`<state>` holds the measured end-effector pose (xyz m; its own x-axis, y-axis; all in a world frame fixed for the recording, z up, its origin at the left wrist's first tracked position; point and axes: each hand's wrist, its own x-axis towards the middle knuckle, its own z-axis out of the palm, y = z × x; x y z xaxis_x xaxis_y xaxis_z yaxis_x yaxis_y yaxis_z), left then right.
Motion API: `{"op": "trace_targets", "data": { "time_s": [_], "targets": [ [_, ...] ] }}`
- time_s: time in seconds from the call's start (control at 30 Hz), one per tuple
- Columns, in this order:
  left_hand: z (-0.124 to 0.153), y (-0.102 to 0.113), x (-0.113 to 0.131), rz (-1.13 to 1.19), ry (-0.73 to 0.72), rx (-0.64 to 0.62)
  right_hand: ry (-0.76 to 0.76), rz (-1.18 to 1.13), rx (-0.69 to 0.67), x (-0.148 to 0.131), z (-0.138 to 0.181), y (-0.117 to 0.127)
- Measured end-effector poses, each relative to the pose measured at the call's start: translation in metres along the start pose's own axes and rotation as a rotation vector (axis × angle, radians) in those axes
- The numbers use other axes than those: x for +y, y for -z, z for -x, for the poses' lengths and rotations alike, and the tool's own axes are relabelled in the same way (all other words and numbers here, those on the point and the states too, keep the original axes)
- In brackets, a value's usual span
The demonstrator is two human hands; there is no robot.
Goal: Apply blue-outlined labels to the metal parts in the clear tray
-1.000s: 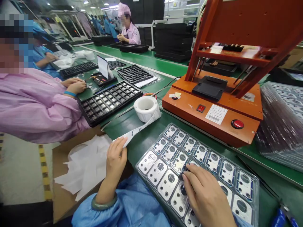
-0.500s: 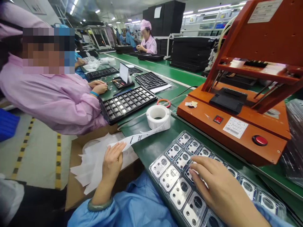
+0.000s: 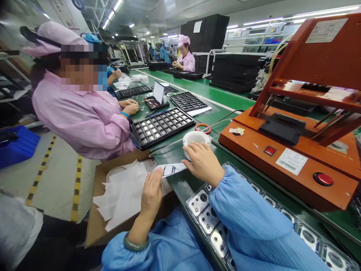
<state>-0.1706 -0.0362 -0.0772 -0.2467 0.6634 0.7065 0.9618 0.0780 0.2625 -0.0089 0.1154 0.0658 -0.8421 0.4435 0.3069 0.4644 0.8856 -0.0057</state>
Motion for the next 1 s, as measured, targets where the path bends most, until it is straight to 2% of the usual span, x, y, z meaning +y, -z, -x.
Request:
{"op": "trace_targets", "data": {
  "time_s": [0.13, 0.37, 0.53, 0.63, 0.77, 0.87, 1.0],
  "targets": [
    [0.008, 0.000, -0.009, 0.001, -0.012, -0.033, -0.135, 0.083, -0.116, 0.006, -0.015, -0.006],
    [0.013, -0.001, -0.024, -0.009, -0.016, -0.042, -0.370, 0.164, -0.120, 0.018, -0.025, -0.004],
    [0.024, 0.006, -0.042, -0.027, -0.006, 0.001, -0.293, 0.105, -0.239, 0.033, -0.020, 0.011],
    [0.032, 0.007, -0.049, -0.022, -0.014, 0.014, -0.280, 0.081, -0.311, 0.036, -0.021, 0.010],
    [0.041, 0.007, -0.050, -0.014, -0.023, 0.010, -0.352, 0.088, -0.266, 0.033, -0.032, 0.002],
    [0.047, 0.010, -0.049, -0.012, -0.021, -0.007, -0.305, 0.065, -0.260, 0.039, -0.037, 0.004],
    [0.054, 0.015, -0.047, 0.001, -0.020, -0.075, -0.238, 0.031, -0.336, 0.055, -0.032, 0.008]
  ]
}}
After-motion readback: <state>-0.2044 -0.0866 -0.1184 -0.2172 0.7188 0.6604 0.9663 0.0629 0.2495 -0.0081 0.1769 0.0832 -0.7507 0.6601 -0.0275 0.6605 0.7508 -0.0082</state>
